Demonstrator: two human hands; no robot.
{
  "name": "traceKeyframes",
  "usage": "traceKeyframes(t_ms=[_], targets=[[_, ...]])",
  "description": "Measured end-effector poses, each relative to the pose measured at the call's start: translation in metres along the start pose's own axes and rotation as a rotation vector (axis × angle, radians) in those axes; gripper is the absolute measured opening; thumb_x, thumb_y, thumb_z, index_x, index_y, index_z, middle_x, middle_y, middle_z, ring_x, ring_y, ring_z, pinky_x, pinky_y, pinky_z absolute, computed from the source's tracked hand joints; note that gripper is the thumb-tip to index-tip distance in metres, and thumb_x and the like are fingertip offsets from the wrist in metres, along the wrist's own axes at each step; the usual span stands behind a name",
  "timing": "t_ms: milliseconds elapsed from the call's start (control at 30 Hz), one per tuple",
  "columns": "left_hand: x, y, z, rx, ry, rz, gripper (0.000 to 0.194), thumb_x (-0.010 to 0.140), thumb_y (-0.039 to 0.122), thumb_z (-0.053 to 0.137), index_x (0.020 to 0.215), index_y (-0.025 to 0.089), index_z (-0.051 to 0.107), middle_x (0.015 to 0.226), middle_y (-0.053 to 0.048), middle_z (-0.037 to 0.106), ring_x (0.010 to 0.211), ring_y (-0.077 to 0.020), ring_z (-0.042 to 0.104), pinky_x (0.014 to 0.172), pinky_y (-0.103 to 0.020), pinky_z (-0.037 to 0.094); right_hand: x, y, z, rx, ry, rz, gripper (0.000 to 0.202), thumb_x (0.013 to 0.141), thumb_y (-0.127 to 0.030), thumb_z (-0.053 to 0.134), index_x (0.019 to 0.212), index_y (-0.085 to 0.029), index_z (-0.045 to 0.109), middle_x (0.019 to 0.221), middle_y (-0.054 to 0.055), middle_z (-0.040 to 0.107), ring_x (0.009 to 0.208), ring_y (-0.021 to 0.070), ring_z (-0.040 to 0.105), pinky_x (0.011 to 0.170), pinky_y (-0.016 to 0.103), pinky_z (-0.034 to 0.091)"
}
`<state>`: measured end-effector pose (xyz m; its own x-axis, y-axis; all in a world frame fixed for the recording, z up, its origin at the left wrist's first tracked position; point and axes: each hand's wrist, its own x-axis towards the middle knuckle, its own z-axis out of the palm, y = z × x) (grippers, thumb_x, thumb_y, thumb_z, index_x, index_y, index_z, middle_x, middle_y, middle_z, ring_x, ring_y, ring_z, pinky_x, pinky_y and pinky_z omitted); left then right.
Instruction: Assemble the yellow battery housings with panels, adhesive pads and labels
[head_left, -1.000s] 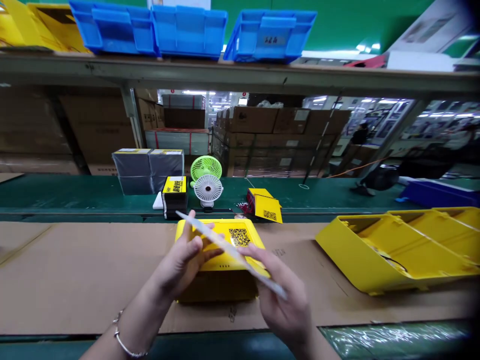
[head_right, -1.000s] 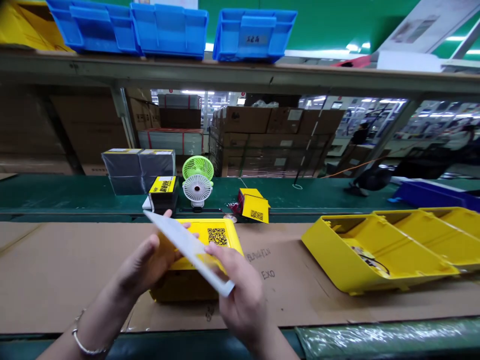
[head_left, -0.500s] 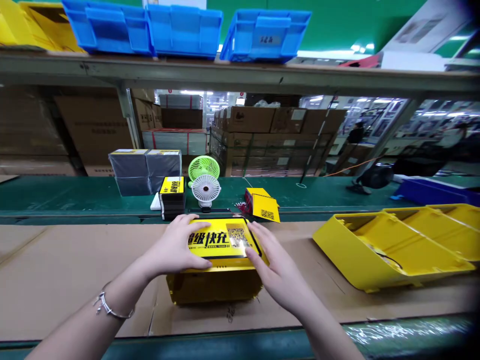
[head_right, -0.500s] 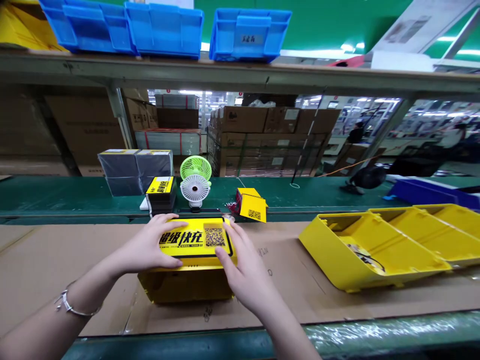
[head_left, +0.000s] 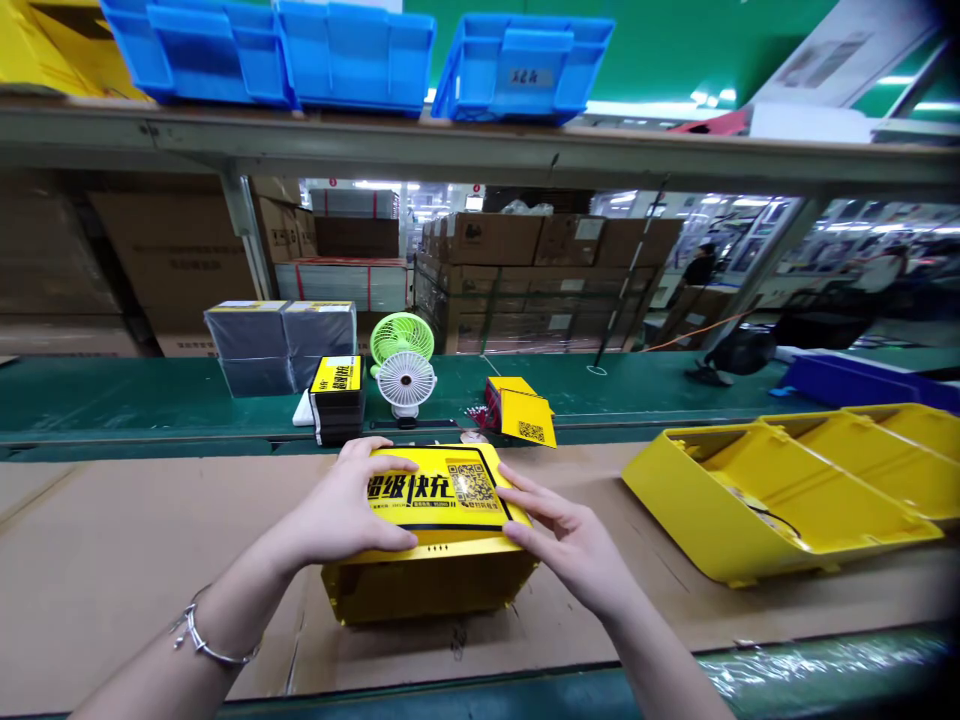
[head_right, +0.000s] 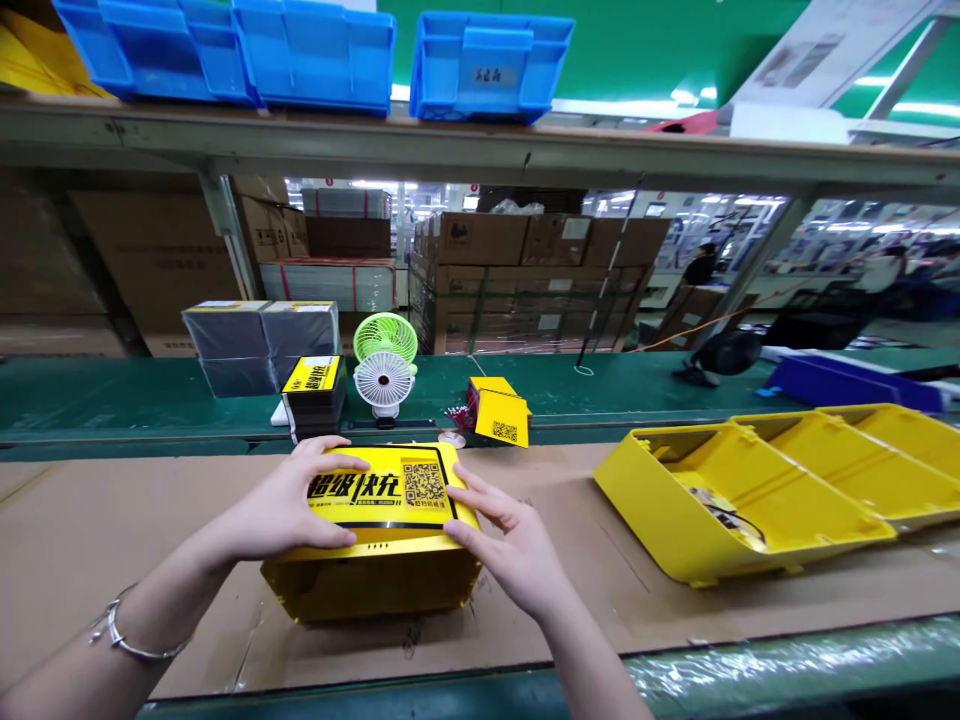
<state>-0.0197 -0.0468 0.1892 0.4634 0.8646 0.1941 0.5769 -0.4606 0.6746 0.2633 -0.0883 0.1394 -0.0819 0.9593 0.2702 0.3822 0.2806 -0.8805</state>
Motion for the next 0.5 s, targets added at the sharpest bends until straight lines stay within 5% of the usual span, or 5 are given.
traceKeyframes(t_ms=[333, 500], targets=[[0.009, 0.006, 0.000, 0.110, -0.083, 0.055, 0.079, 0.048, 0.058, 0.075, 0.119, 0.031, 0.055, 0.136, -0.009, 0.038, 0.128, -0.0329, 0.032, 0.105, -0.051, 0.029, 0.004, 0.003, -0.006, 0.094, -0.048, 0.052, 0.044, 0.069, -0.039, 0.072, 0.109, -0.021, 0.064, 0.134, 0.010, 0.046, 0.124, 0.0290, 0.042, 0.105, 0.049, 0.033], [0.010, 0.003, 0.005, 0.247, -0.123, 0.104, 0.088, 0.053, 0.068, 0.065, 0.131, 0.032, 0.043, 0.145, -0.009, 0.033, 0.133, -0.0349, 0.023, 0.107, -0.061, 0.008, 0.010, -0.006, -0.010, -0.034, -0.116, 0.049, 0.046, 0.071, -0.042, 0.069, 0.113, -0.023, 0.062, 0.138, 0.010, 0.041, 0.128, 0.0276, 0.037, 0.108, 0.048, 0.029]])
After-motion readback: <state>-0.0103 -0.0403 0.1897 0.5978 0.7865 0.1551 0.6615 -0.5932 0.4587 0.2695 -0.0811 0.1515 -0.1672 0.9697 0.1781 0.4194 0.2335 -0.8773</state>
